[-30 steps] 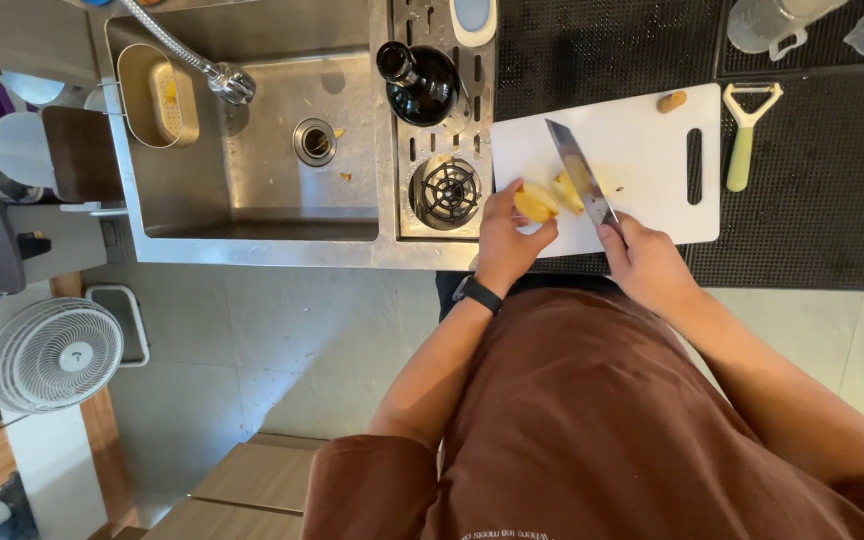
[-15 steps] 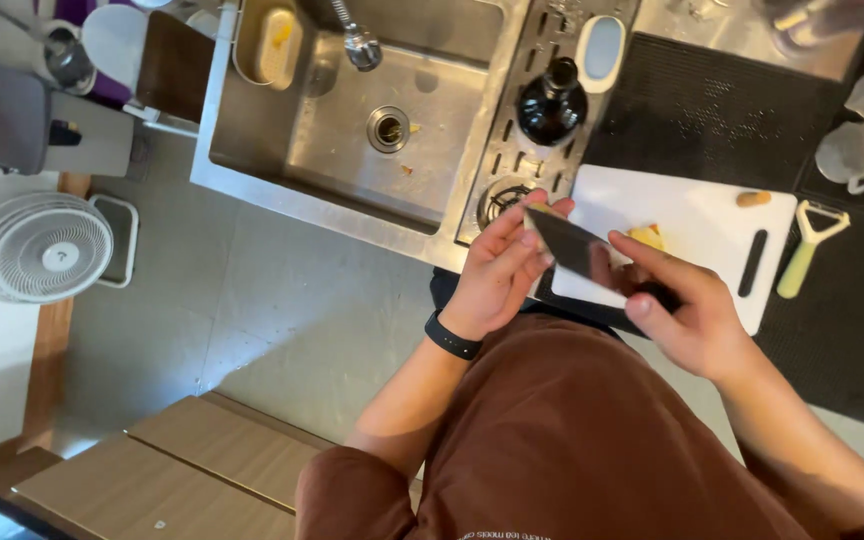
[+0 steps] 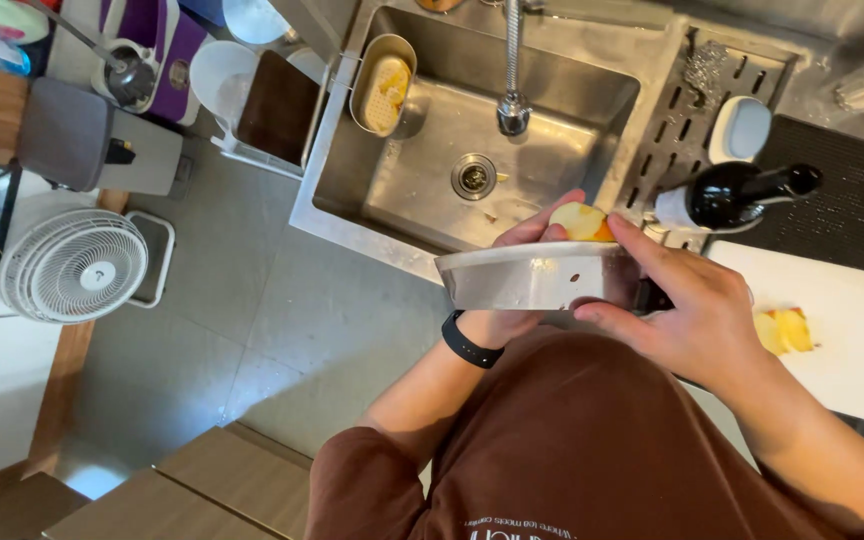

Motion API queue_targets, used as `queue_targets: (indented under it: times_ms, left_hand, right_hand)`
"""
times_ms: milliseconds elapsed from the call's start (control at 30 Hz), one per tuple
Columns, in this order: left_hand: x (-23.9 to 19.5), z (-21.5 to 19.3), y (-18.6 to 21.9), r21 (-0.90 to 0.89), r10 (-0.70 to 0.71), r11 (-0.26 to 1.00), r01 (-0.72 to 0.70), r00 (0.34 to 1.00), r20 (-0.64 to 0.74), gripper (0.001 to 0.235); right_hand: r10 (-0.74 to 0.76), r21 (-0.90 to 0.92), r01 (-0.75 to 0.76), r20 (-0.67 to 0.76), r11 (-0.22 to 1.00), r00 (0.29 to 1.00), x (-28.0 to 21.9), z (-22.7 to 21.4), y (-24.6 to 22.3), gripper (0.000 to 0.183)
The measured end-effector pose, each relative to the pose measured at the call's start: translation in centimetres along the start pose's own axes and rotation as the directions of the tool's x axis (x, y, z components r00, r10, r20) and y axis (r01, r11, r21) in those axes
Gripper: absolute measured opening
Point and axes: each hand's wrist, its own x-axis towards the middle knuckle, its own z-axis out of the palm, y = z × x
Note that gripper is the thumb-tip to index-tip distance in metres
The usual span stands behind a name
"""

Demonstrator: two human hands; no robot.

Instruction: The person peels a yellow apple using a knife over a kitchen sink, then places the apple on a white cutting board. They proceed to slice the apple into smaller pieces and put the slices into a dark bottle.

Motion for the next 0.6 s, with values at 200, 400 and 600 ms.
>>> queue_targets:
  times_ms: [200, 400, 600]
  left_hand:
    - [1.9, -4.7, 7.0, -0.056, -0.004, 0.998, 0.009, 0.996, 0.091, 0.072]
    - [2.7, -8.1, 13.6, 0.107, 0.046, 0.992, -0.074, 0.970, 0.240, 0.069]
    - [4.1, -8.8, 17.8, 0.197, -0.095, 0.980, 0.037, 0.951, 0.295, 0.068]
  right_hand:
    - [0.021, 0.187, 0.005, -0.132, 0.982, 0.991, 4.5, 6.2, -4.2, 0.082]
    - [0.435, 0.141, -0.496, 0.318, 0.857, 0.842, 11.0, 5.5, -10.2, 0.102]
    - [0.145, 0.397, -0.226, 0.224, 0.890, 0.964, 11.2, 6.8, -9.1, 0.086]
